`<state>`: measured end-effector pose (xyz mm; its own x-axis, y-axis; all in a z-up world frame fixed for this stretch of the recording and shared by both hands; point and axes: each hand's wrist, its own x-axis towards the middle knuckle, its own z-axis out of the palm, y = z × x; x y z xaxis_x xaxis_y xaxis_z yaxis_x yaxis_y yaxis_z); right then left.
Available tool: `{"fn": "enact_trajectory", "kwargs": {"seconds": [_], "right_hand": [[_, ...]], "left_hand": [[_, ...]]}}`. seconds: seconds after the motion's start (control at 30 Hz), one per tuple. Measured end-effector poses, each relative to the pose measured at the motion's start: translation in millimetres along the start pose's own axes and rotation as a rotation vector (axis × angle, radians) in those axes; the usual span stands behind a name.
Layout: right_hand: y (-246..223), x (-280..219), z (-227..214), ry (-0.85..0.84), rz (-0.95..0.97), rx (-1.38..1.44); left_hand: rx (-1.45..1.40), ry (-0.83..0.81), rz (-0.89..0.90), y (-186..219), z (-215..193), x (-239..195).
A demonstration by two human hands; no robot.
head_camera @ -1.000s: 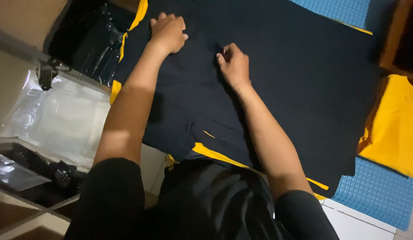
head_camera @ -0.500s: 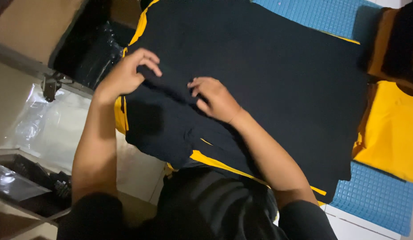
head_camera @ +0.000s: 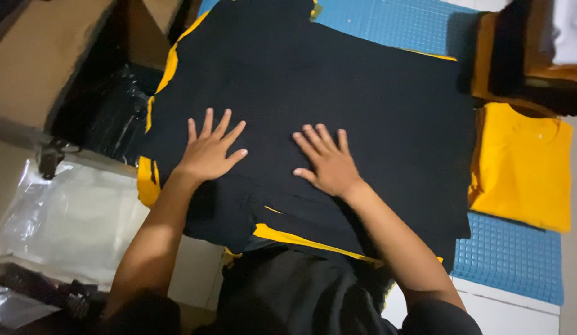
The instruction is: The person folds a yellow t-shirt and then a black t-shirt on a blue mat. They smooth the fabric, fold the sleeves and sides, and roll the shirts into compact bundles before placing them aside.
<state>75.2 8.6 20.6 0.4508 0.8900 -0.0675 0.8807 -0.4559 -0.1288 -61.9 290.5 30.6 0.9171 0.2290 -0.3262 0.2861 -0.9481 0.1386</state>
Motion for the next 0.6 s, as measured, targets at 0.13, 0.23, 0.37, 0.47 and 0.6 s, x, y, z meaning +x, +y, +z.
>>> {"fn": "enact_trajectory", "kwargs": {"seconds": [0.13, 0.23, 0.37, 0.47, 0.6], "right_hand": [[65, -39, 14, 0.109, 0.136, -0.049], [107, -60, 10, 0.064, 0.422, -0.065], [168, -62, 4, 0.022, 0.607, -0.077], [215, -47, -2, 0.028, 0.611, -0.064], [254, -34, -5, 0.141, 0.598, -0.033]], "left_hand": [[0.011, -0.085, -0.081, 26, -10, 10], [0.025, 0.059, 0.058, 55, -13, 28], [0.026, 0.093, 0.389, 84, -5, 94], [0.037, 0.127, 0.468, 98, -5, 161], [0.084, 0.364, 0.485, 102, -10, 227]]}}
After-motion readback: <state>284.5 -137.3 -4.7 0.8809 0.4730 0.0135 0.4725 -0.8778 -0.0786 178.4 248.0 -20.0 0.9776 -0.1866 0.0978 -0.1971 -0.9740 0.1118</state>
